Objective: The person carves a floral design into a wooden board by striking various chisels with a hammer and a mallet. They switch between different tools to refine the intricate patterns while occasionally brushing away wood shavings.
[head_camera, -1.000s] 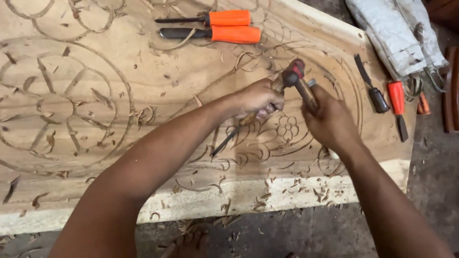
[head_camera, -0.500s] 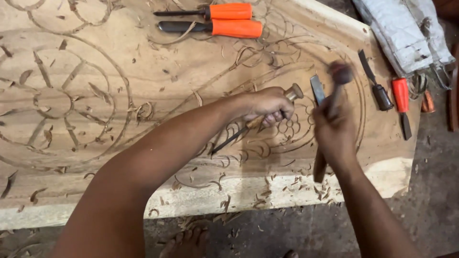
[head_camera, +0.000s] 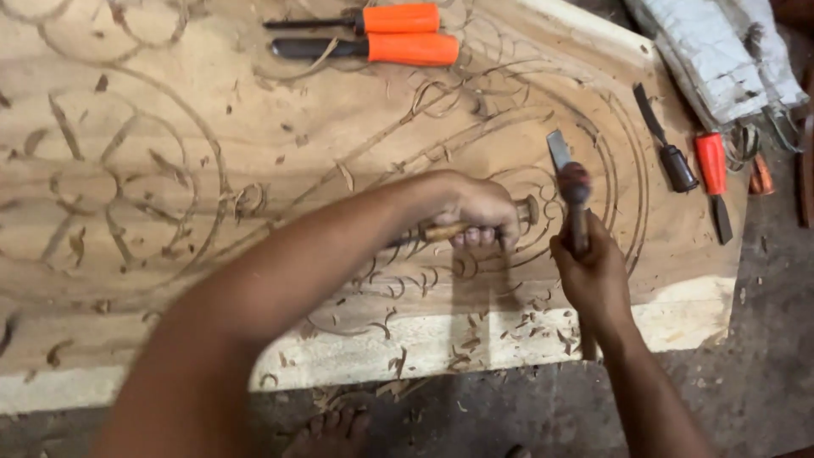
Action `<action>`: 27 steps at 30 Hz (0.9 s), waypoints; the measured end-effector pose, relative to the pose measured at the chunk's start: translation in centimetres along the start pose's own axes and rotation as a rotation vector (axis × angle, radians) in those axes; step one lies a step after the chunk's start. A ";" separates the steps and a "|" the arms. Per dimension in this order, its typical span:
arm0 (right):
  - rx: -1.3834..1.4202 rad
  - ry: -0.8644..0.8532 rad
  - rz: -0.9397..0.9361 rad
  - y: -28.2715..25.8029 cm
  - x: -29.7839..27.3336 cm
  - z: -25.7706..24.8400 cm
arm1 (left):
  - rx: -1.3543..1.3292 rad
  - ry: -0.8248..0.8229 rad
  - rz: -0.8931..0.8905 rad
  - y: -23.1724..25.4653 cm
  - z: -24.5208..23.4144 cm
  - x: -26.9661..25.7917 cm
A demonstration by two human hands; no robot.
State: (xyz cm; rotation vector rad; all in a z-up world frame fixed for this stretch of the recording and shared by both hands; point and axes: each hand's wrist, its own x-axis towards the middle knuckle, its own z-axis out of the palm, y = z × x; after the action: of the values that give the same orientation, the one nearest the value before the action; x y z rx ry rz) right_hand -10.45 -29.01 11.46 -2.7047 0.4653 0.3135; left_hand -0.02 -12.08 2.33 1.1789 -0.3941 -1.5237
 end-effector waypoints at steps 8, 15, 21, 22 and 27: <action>0.317 -0.016 0.059 6.0 -1.3 5.8 | 0.458 0.405 0.067 -2.2 1.9 -11.3; 0.099 -0.054 0.002 3.3 -4.3 8.2 | 1.160 0.658 -0.146 -15.9 6.6 -13.3; -0.043 -0.077 0.086 2.5 -4.6 8.1 | 0.739 0.232 -0.194 -16.0 8.6 -14.3; -0.046 -0.073 0.080 2.5 -4.4 8.1 | 0.739 0.239 -0.190 -14.8 9.0 -15.2; -0.059 -0.063 0.109 3.2 -4.6 8.8 | 0.650 0.336 -0.289 -10.5 11.0 -17.6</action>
State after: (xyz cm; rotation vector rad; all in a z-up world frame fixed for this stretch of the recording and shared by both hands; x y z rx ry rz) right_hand -17.16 -27.04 3.67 -2.7226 0.5948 0.4482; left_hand -16.91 3.18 7.24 2.0420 -0.5256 -1.4380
